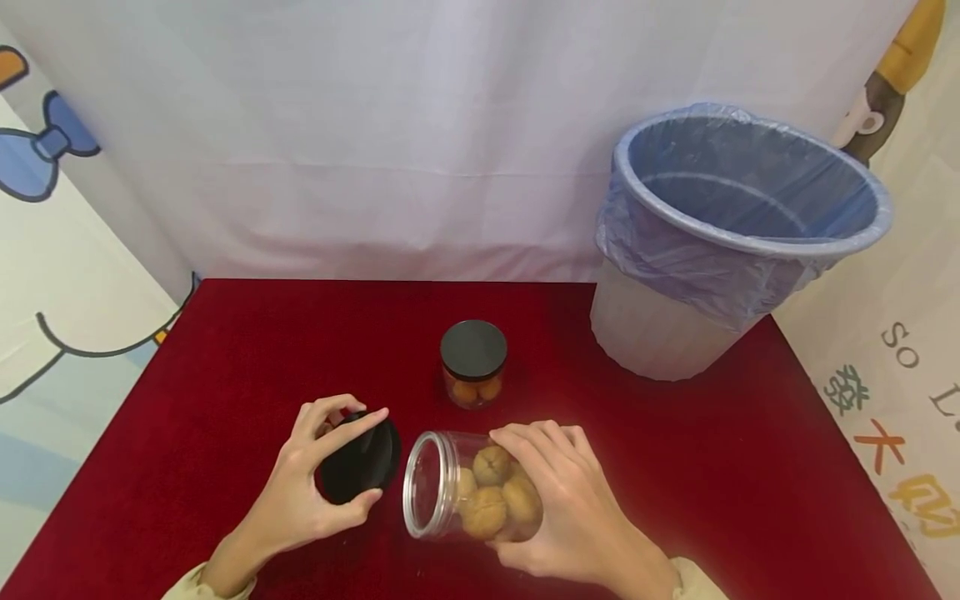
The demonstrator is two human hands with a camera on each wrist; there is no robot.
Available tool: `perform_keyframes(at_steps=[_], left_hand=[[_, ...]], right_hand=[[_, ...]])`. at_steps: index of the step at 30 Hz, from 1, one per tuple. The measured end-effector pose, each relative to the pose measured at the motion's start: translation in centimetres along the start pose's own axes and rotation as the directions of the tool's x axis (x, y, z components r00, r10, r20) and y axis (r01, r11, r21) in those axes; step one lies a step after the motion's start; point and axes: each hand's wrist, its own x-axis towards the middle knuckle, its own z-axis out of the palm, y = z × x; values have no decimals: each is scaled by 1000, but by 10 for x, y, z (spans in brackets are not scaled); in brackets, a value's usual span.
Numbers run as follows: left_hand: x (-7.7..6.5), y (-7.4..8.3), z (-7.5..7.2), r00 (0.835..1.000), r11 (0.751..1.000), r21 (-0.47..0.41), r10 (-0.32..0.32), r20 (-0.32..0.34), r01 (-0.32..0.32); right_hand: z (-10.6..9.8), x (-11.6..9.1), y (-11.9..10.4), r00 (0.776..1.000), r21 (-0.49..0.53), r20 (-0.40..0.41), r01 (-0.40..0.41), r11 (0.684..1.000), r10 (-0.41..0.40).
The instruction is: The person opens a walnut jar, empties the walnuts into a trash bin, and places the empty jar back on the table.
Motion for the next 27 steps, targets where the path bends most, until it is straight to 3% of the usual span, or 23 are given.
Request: perform_keyframes(at_steps=[19,27], left_hand=[[-4,-18,12,992,993,51,-109,67,106],[-6,-27,19,985,984,84,-161,65,155]], right_hand=[[-3,0,1,1000,-16,-3,0,1000,0],[-5,0,1,1000,-29,1,-4,1000,4]])
